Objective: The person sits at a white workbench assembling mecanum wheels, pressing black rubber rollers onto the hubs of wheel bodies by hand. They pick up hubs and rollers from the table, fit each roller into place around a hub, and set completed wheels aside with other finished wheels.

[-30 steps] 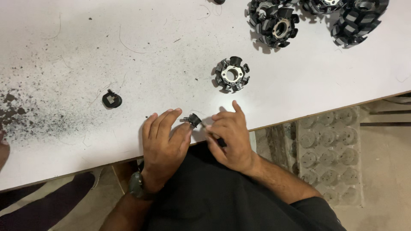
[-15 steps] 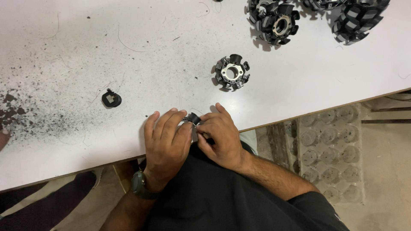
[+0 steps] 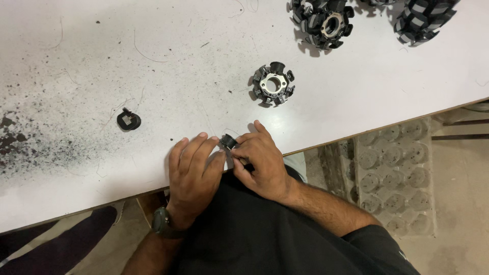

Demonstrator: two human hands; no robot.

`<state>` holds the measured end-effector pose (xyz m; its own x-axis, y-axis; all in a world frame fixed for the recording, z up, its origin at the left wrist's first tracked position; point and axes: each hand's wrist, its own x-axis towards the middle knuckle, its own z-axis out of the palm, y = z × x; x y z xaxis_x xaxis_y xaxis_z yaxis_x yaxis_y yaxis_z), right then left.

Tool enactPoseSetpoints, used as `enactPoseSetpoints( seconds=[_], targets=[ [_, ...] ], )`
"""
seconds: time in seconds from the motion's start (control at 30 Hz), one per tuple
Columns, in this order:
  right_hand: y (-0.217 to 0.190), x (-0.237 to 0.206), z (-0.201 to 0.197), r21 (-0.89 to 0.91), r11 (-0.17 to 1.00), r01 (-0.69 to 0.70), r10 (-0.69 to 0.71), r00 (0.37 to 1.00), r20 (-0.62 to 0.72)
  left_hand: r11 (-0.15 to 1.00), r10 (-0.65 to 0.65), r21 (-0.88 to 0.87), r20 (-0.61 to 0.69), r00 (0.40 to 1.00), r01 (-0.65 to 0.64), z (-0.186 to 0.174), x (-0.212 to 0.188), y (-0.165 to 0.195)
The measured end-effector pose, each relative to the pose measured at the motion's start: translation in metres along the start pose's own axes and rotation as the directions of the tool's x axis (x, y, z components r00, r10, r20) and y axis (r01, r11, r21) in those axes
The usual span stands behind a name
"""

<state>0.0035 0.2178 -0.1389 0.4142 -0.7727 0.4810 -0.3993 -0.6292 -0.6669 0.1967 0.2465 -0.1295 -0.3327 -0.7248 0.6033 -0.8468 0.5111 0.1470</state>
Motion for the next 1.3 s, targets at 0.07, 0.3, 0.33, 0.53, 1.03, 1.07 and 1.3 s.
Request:
enactPoseSetpoints(
  seconds=[0.07, 0.3, 0.33, 0.53, 1.03, 1.07, 1.3],
  targets=[
    [0.0000, 0.0000, 0.0009, -0.003, 1.000, 0.004, -0.004, 1.000, -0.003, 1.000, 0.001, -0.005, -0.043, 0.999, -0.001, 0.0019, 0.0002, 0.0016],
    [0.0027, -0.0010, 0.0024, -0.002, 1.000, 0.010, -0.010, 1.000, -0.018, 0.969, -0.217, -0.114, 0.050, 0.975, 0.221, 0.0060, 0.0039, 0.0029],
    [0.0025, -0.0021, 0.0024, 0.001, 1.000, 0.003, -0.003, 1.000, -0.014, 0.955, -0.252, -0.138, 0.077, 0.965, 0.261, 0.0059, 0.0037, 0.0034],
    [0.0040, -0.0015, 0.0040, -0.041, 0.999, 0.031, -0.032, 0.999, -0.025, 0.926, -0.313, -0.181, 0.117, 0.942, 0.331, 0.0058, 0.0030, 0.0019],
    [0.0041, -0.0005, 0.0042, -0.012, 1.000, 0.023, -0.023, 1.000, -0.008, 0.999, -0.003, 0.032, -0.027, 1.000, 0.004, 0.0096, -0.0010, -0.0006],
    [0.0038, -0.0003, 0.0035, -0.010, 1.000, 0.021, -0.021, 1.000, -0.008, 1.000, -0.011, 0.028, -0.052, 0.999, 0.013, 0.0103, 0.0002, 0.0001],
    [0.0042, -0.0004, 0.0021, -0.006, 1.000, 0.014, -0.014, 1.000, -0.004, 0.960, -0.222, -0.160, 0.061, 0.973, 0.229, 0.0091, 0.0052, -0.0012]
  ],
)
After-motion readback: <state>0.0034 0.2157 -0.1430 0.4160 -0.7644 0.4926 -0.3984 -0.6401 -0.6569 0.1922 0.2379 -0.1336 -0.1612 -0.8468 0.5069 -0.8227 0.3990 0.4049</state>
